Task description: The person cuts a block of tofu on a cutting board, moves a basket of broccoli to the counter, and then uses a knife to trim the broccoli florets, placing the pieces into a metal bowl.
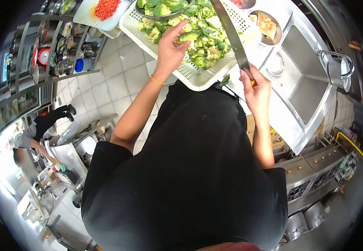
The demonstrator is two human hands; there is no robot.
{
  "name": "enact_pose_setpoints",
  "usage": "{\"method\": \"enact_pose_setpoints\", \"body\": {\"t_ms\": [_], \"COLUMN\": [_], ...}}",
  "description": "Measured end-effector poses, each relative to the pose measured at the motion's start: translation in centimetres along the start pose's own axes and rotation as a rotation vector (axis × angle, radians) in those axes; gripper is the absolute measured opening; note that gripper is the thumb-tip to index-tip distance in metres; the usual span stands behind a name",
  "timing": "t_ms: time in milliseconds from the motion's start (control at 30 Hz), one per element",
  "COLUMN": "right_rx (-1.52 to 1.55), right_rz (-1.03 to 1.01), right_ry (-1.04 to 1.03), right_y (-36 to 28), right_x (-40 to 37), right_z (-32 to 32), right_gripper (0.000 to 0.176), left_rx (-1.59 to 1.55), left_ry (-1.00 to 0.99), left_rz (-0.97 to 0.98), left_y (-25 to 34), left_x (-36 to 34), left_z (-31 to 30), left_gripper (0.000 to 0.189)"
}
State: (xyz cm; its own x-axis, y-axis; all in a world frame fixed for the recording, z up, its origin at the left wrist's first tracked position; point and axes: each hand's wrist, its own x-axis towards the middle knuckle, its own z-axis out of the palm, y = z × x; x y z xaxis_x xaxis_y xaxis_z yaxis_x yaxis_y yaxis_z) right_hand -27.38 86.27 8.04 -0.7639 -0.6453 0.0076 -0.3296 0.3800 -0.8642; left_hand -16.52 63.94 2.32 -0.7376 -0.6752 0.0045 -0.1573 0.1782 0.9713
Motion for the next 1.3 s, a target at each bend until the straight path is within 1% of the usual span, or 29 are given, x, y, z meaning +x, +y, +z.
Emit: {"method": "enact_pose_setpoints", "body": {"t_ms": [33,67,133,167,233,267,300,333,367,400,433,467,500,533,567,600,633,667,733,833,933,1033,1067,1133,1200,1267,1300], "right_rx": [0.001,-0.011,-0.023,-0.062,-0.101,-0.117,-0.134,-0.137,-0.218,-0.299,-0.267,-0.272,-0.315,-0.357,-0.37,-0.37,-0.404,-0.437,-0.452,-0.476,-0.501,-0.522,-0.529,-0.531,-0.533,-0.511,-0.511], "right_rz": [-0.001,0.005,0.009,0.01,0.026,-0.015,-0.059,-0.056,-0.097,-0.135,-0.19,-0.187,-0.267,-0.343,-0.348,-0.345,-0.385,-0.425,-0.424,-0.437,-0.443,-0.434,-0.429,-0.434,-0.443,-0.358,-0.359], "right_ry": [-0.004,0.0,0.01,0.009,0.006,0.015,0.026,0.032,-0.002,-0.038,-0.027,-0.018,-0.003,0.006,0.007,0.007,0.031,0.054,0.061,0.089,0.114,0.118,0.115,0.112,0.11,0.078,0.079], "right_y": [0.3,0.6,0.8,0.7,0.7,0.6,0.4,0.2,-0.1,-0.3,0.0,-0.2,-0.6,-1.0,-1.3,-1.4,-1.4,-1.4,-1.5,-1.4,-1.1,-1.2,-1.2,-1.0,-0.9,-0.8,-0.4], "right_x": [0.0,-0.2,-0.1,-0.1,-0.4,-0.4,-0.2,-0.1,0.0,0.0,0.1,0.4,0.8,0.9,1.1,1.2,1.4,1.6,1.6,1.6,1.8,1.8,1.8,1.9,1.9,1.9,1.9], "right_z": [0.1,0.1,0.2,0.1,0.2,0.4,0.5,0.6,0.6,0.7,1.1,1.3,1.4,1.6,1.8,2.1,2.4,2.5,2.7,3.0,3.4,3.5,3.5,3.5,3.5,3.4,3.3], "right_gripper": [0.025,0.026,0.026,0.025,0.025,0.027,0.03,0.03,0.035,0.04,0.049,0.049,0.05,0.052,0.06,0.06,0.06,0.06,0.06,0.059,0.057,0.055,0.054,0.053,0.052,0.05,0.05], "left_rx": [0.041,0.042,-0.139,-0.139,-0.773,-0.772,-0.912,-1.052,-1.084,-1.086,-1.115,-1.143,-1.119,-1.119,-1.24,-1.361,-1.276,-1.277,-1.281,-1.272,-1.265,-1.232,-1.232,-1.053,-1.02,-0.986,-1.045], "left_ry": [0.016,0.018,0.026,0.025,0.009,0.006,-0.058,-0.127,-0.167,-0.178,-0.207,-0.235,-0.235,-0.241,-0.268,-0.295,-0.113,-0.114,-0.135,-0.173,-0.124,-0.076,-0.076,0.089,0.089,0.091,0.013], "left_rz": [0.069,0.066,-0.129,-0.127,-0.531,-0.535,-0.566,-0.596,-0.626,-0.632,-0.618,-0.599,-0.526,-0.531,-0.522,-0.506,-0.575,-0.575,-0.518,-0.465,-0.467,-0.449,-0.454,-0.523,-0.548,-0.567,-0.576], "left_y": [0.3,0.1,-0.2,0.0,0.5,0.2,-0.3,-0.5,-0.4,-0.2,0.0,0.5,1.4,1.4,1.5,1.8,2.3,3.1,3.9,2.8,2.5,3.5,4.4,6.0,5.7,5.0,4.3], "left_x": [0.0,-0.2,-0.1,0.2,0.3,0.3,0.5,0.6,0.6,0.4,0.3,0.2,0.0,-0.3,-0.6,-0.8,-1.3,-1.3,-1.7,-1.4,-1.3,-1.5,-1.5,-1.5,-1.4,-1.4,-1.7], "left_z": [0.1,0.2,0.3,0.2,-0.2,-0.2,-0.2,-0.2,-0.2,0.0,0.3,0.5,0.9,1.1,1.3,1.4,1.9,2.1,2.3,2.1,2.3,2.5,2.7,3.1,3.1,2.7,2.1], "left_gripper": [0.042,0.042,0.048,0.048,0.033,0.033,0.027,0.021,0.006,0.006,0.008,0.01,0.017,0.017,0.019,0.022,0.029,0.029,0.025,0.023,0.021,0.021,0.021,0.016,0.015,0.015,0.015]}}
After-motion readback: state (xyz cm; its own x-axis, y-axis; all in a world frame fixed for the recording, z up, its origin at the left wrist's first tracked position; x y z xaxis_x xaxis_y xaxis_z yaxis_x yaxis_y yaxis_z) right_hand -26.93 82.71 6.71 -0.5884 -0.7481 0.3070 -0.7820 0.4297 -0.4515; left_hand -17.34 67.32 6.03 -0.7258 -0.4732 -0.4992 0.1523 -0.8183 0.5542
